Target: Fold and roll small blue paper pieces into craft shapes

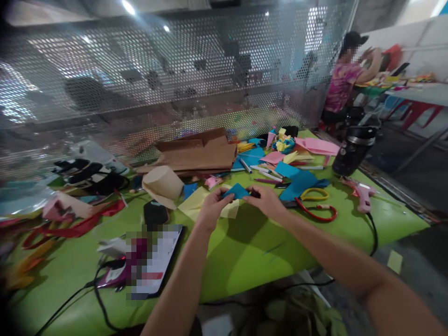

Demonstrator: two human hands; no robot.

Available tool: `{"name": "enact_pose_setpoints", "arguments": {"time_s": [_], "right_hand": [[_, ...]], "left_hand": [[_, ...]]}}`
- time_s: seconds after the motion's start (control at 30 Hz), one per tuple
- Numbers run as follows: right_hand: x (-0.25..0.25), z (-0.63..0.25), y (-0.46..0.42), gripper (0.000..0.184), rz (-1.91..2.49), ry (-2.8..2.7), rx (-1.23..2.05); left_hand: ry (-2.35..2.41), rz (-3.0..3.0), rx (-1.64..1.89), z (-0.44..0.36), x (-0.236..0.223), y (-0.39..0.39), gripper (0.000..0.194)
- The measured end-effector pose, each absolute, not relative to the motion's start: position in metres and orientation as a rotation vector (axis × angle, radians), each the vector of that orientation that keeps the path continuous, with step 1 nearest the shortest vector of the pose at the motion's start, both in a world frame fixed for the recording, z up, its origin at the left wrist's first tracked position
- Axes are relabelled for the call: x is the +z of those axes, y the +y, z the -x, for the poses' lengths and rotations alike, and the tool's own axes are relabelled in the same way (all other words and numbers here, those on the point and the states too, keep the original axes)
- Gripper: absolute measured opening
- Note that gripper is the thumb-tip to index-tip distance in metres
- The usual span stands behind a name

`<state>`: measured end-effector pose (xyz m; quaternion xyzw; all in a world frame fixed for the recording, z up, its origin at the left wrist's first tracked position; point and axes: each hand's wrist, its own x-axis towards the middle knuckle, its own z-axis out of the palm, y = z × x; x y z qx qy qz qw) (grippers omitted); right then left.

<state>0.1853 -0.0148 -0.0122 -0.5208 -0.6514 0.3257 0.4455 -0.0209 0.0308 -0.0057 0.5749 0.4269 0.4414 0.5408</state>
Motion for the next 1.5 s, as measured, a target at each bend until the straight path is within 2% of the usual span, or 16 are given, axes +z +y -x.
{"name": "enact_pose_setpoints", "arguments": {"time_s": [0.1,0.23,0.33,0.37,0.43,0.5,0.57,0.63,0.67,0.8,0.93,1.03,1.27,1.37,1.5], "right_hand": [[-0.002,-0.194,-0.017,0.041,1.347,-1.691,0.678],[0.013,-0.215,-0.044,0.031,1.440,-1.862,0.506],[0.016,-0.245,-0.075,0.028,1.497,-1.975,0.413],[0.016,-0.259,-0.083,0.031,1.522,-2.011,0.374],[0.015,-0.290,-0.092,0.038,1.660,-2.068,0.087],[0.013,-0.321,-0.088,0.046,1.827,-1.947,-0.185],[0.010,-0.348,-0.076,0.056,1.970,-1.805,-0.305],[0.007,-0.367,-0.060,0.062,2.026,-1.762,-0.157],[0.006,-0.374,-0.053,0.058,2.024,-1.781,-0.090],[0.004,-0.388,-0.027,0.019,2.002,-1.796,0.077],[0.007,-0.397,-0.002,0.031,1.971,-1.670,0.114],[0.005,-0.402,0.020,0.037,1.952,-1.570,0.120],[-0.018,-0.392,0.052,0.022,1.926,-1.663,0.252],[-0.023,-0.391,0.056,0.024,1.935,-1.697,0.246],[-0.005,-0.407,0.060,0.036,1.957,-1.676,0.163]], "left_hand": [[1.028,-1.305,1.096,0.022,-0.007,0.035,0.051],[1.047,-1.249,1.115,0.025,-0.007,0.038,0.066],[1.038,-1.268,1.115,0.026,-0.008,0.040,0.069],[1.035,-1.285,1.117,0.026,-0.009,0.040,0.069],[1.023,-1.325,1.108,0.026,-0.010,0.040,0.067],[1.006,-1.369,1.068,0.026,-0.010,0.039,0.064],[0.989,-1.416,0.999,0.025,-0.010,0.035,0.060],[0.964,-1.459,0.919,0.024,-0.008,0.030,0.058],[0.951,-1.473,0.876,0.023,-0.007,0.027,0.058],[0.963,-1.550,0.682,0.020,-0.004,0.019,0.058],[0.968,-1.806,0.546,0.016,0.000,0.011,0.048],[1.023,-1.990,0.361,0.014,0.008,0.001,0.050],[1.477,-2.343,0.072,0.018,0.028,-0.022,0.078],[1.558,-2.359,0.060,0.023,0.040,-0.028,0.076],[1.569,-2.367,0.153,0.031,0.058,-0.039,0.065]]}}
